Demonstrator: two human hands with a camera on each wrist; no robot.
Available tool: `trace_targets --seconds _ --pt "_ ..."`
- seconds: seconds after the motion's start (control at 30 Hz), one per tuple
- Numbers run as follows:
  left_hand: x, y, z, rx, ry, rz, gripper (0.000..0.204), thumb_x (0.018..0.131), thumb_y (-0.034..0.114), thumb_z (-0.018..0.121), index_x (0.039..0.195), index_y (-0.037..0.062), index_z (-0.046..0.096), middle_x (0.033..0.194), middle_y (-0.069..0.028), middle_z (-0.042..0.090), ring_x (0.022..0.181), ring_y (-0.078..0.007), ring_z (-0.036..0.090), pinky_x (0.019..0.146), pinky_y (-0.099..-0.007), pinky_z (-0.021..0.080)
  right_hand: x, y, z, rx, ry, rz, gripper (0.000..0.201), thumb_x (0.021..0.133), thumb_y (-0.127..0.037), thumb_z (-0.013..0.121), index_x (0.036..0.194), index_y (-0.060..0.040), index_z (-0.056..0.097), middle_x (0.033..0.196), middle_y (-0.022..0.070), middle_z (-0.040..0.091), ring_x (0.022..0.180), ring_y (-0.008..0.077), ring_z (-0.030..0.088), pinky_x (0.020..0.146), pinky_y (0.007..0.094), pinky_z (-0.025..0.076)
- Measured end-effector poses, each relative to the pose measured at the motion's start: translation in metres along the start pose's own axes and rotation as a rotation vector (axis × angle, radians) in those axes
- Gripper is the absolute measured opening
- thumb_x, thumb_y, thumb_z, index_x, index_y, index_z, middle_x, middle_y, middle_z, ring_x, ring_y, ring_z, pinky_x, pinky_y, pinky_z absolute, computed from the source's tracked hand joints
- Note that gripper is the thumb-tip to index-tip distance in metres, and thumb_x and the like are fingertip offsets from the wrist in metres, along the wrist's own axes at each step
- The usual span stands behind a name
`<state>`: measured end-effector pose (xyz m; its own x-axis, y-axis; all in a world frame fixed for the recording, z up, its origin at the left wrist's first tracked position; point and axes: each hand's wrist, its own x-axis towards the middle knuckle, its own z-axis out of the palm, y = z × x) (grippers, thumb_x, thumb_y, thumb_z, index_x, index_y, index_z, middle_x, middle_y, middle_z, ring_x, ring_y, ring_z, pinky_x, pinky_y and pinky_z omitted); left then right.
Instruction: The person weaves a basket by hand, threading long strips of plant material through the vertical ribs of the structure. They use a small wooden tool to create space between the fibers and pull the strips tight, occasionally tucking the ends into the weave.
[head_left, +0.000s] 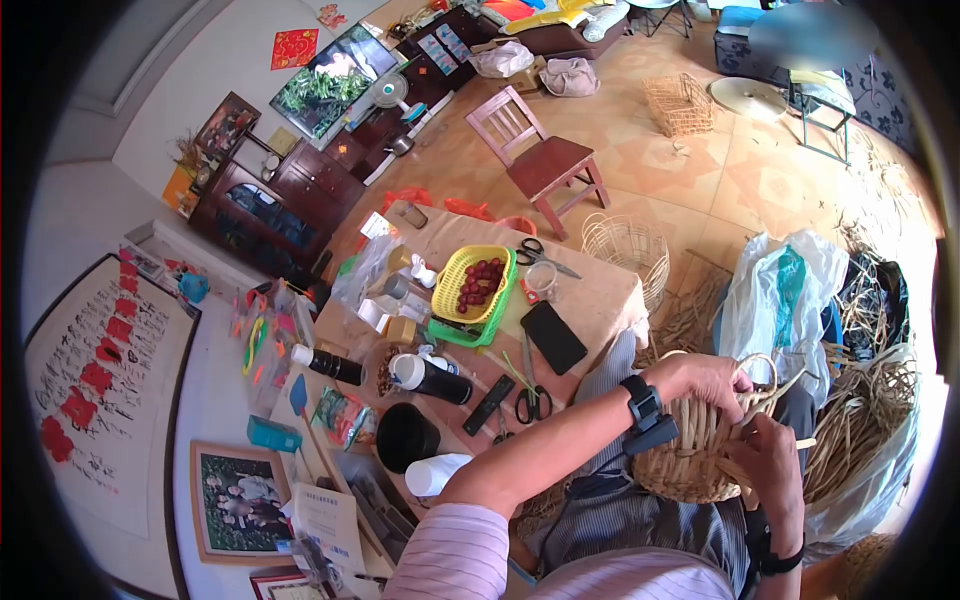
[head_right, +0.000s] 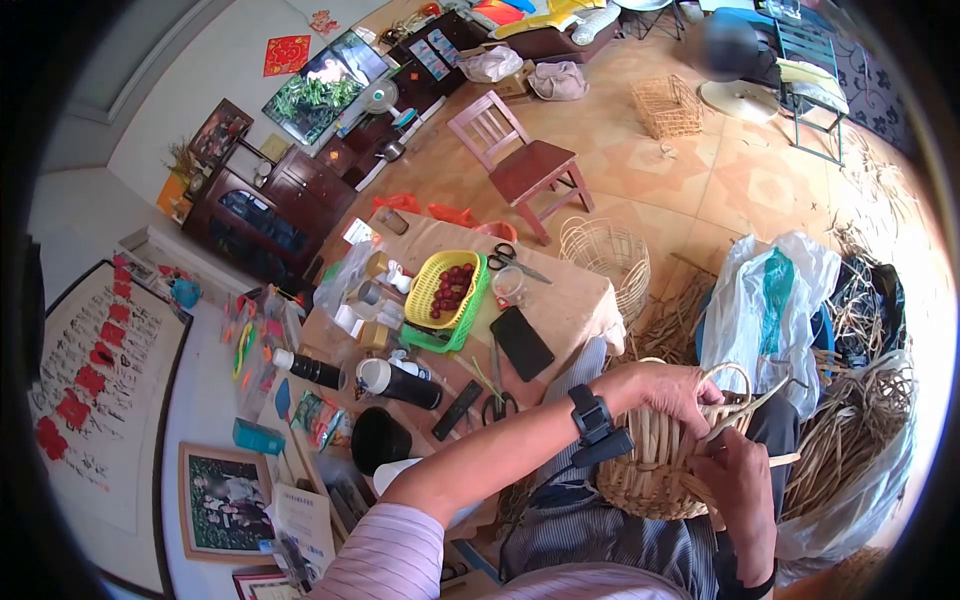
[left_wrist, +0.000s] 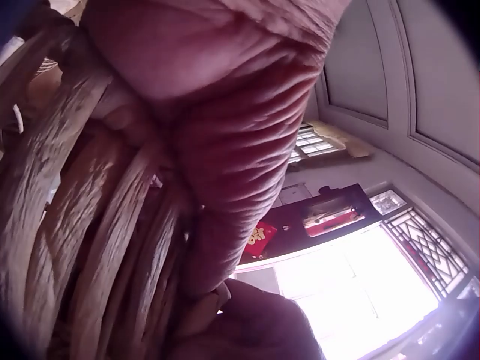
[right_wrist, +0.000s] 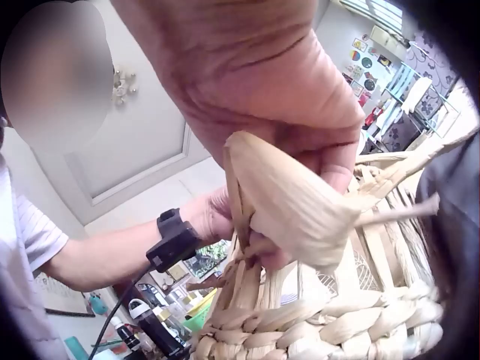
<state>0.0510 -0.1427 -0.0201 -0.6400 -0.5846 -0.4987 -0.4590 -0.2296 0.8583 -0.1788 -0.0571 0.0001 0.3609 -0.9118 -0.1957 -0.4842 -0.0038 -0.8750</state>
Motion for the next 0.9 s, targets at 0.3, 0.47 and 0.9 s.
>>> trace_targets --seconds 0.3,0.47,0.9 --pt "0.010 -0.014 0.000 0.013 -0.041 0.017 0.054 0.077 0.023 0.090 0.126 0.0038 0.079 0.095 0.0000 0.078 0.082 -0.0121 0.069 0.073 -0.0319 0.054 -0.002 -0.005 0.001 0.027 0.021 0.088 0.021 0.086 -0.010 0.085 0.091 0.0056 0.072 0.075 0.0142 0.075 0.069 0.0148 0.070 0.064 0.0352 0.054" --pt "0.010 -0.020 -0.006 0.333 -0.009 0.118 0.075 0.080 0.046 0.087 0.139 0.0012 0.074 0.112 -0.0141 0.084 0.096 -0.0225 0.076 0.087 -0.0391 0.060 -0.010 0.015 0.007 -0.021 0.095 -0.075 0.021 0.092 -0.016 0.084 0.096 0.0004 0.072 0.079 0.0172 0.074 0.067 0.0249 0.070 0.064 0.0410 0.054" --pt "0.003 0.003 -0.002 0.204 -0.085 0.115 0.049 0.088 0.028 0.083 0.131 0.0039 0.077 0.105 -0.0041 0.079 0.094 -0.0122 0.069 0.088 -0.0342 0.056 -0.015 0.015 0.006 -0.175 0.161 -0.133 0.020 0.092 -0.020 0.084 0.097 -0.0042 0.071 0.078 0.0234 0.071 0.073 0.0440 0.074 0.063 0.0506 0.056"
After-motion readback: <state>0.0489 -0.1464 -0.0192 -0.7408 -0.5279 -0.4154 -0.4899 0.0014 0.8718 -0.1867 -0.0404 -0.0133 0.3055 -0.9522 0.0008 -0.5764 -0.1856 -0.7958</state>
